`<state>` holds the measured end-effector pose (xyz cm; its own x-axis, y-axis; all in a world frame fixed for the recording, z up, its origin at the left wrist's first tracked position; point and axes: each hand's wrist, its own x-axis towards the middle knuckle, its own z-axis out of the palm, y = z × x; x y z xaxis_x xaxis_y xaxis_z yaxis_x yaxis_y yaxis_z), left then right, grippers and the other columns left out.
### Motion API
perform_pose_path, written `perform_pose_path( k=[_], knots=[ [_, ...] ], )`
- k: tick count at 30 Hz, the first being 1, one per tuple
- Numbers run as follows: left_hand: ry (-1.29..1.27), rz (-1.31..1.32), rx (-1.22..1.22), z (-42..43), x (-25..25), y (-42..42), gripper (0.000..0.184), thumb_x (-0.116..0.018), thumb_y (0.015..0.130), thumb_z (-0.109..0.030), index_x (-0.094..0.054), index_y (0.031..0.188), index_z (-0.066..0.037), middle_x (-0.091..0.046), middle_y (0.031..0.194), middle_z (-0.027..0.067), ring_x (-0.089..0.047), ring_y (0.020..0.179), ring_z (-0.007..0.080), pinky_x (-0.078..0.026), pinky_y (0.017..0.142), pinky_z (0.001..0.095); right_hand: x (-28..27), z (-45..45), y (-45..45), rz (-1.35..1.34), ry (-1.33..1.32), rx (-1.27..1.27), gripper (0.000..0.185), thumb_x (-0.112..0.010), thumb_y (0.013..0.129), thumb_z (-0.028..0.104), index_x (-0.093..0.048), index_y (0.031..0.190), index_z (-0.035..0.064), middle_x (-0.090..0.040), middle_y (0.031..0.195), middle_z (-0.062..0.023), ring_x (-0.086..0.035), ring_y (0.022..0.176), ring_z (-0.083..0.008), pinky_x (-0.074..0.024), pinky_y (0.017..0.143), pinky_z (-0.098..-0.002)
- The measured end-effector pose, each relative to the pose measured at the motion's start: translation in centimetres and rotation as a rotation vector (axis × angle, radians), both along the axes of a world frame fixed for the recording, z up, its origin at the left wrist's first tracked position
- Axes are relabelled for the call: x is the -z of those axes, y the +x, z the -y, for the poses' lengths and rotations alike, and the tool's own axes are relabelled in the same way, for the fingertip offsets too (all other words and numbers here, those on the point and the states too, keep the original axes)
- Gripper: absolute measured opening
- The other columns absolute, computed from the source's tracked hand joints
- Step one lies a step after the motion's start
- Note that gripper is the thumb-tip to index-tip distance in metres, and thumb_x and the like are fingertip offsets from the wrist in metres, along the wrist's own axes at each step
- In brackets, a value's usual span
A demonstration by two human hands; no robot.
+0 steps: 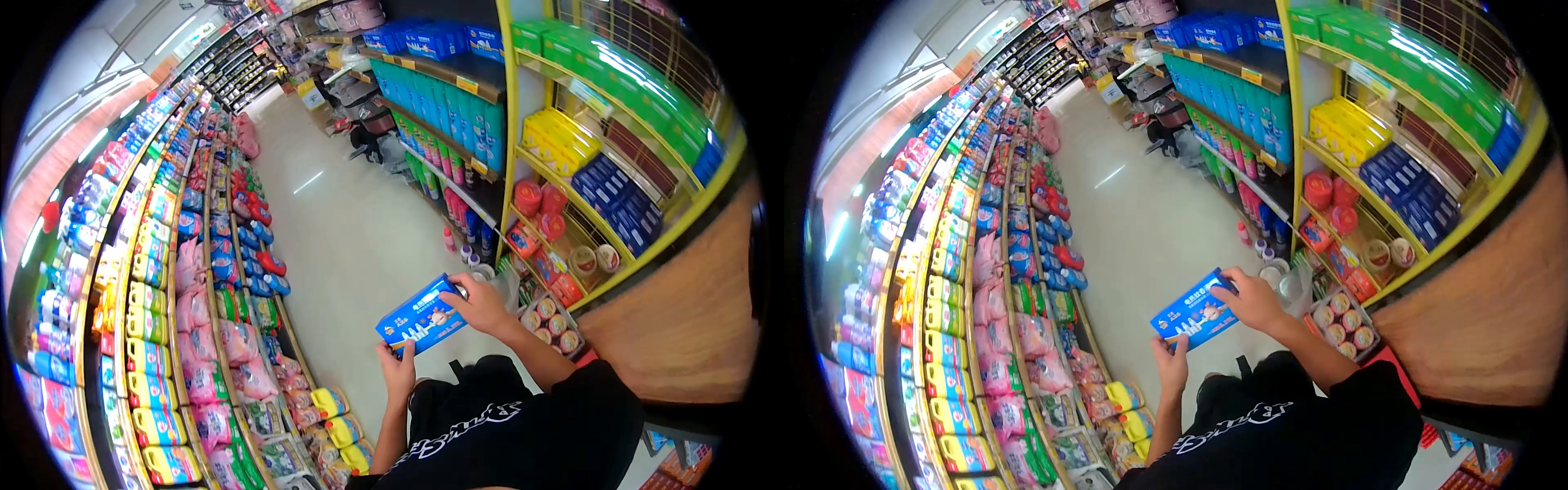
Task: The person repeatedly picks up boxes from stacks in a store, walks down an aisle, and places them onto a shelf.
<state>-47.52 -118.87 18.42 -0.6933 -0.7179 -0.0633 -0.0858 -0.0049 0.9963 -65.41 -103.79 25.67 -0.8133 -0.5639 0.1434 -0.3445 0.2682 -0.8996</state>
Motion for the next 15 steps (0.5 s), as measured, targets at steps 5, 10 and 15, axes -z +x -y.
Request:
perform_pose_path(
  k=[5, 10, 15],
  knots=[
    [0.02, -0.105, -0.007, 9.1, 0.8, -8.1, 0.047, -0.068, 0.095, -0.014, -0.039, 0.126, 0.005, -0.056, 0.119, 0.0158, -0.057, 0.108, 0.0186, -0.048, 0.093, 0.0327, 0.4, 8.6, -7.2, -0.061, 0.014, 0.019, 0.046, -0.067, 0.091, 0.038, -0.06, 0.119, 0.0017, -0.07, 0.101, -0.0218, -0.068, 0.092, -0.0391, -0.0522, 0.079, -0.045],
    [-0.05, -0.097, 0.032, 19.0, 0.5, -18.7, 0.044, -0.067, 0.094, -0.01, -0.041, 0.127, 0.004, -0.057, 0.119, 0.0143, -0.058, 0.108, 0.0191, -0.047, 0.095, 0.0331, 3.0, 17.6, -15.5, -0.225, -0.001, 0.148, 0.049, -0.068, 0.093, 0.031, -0.055, 0.13, 0.0017, -0.065, 0.104, -0.0207, -0.064, 0.089, -0.0323, -0.0502, 0.079, -0.0392],
    [-0.129, -0.176, 0.238, 26.9, -2.6, -31.6, 0.059, -0.068, 0.094, -0.016, -0.036, 0.139, 0.006, -0.049, 0.133, 0.0182, -0.053, 0.119, 0.0251, -0.046, 0.1, 0.0397, -0.9, 22.7, -23.9, -0.207, -0.083, 0.293, 0.06, -0.066, 0.093, 0.031, -0.046, 0.14, -0.0008, -0.06, 0.122, -0.0252, -0.054, 0.114, -0.04, -0.0421, 0.099, -0.0445]
  ],
)
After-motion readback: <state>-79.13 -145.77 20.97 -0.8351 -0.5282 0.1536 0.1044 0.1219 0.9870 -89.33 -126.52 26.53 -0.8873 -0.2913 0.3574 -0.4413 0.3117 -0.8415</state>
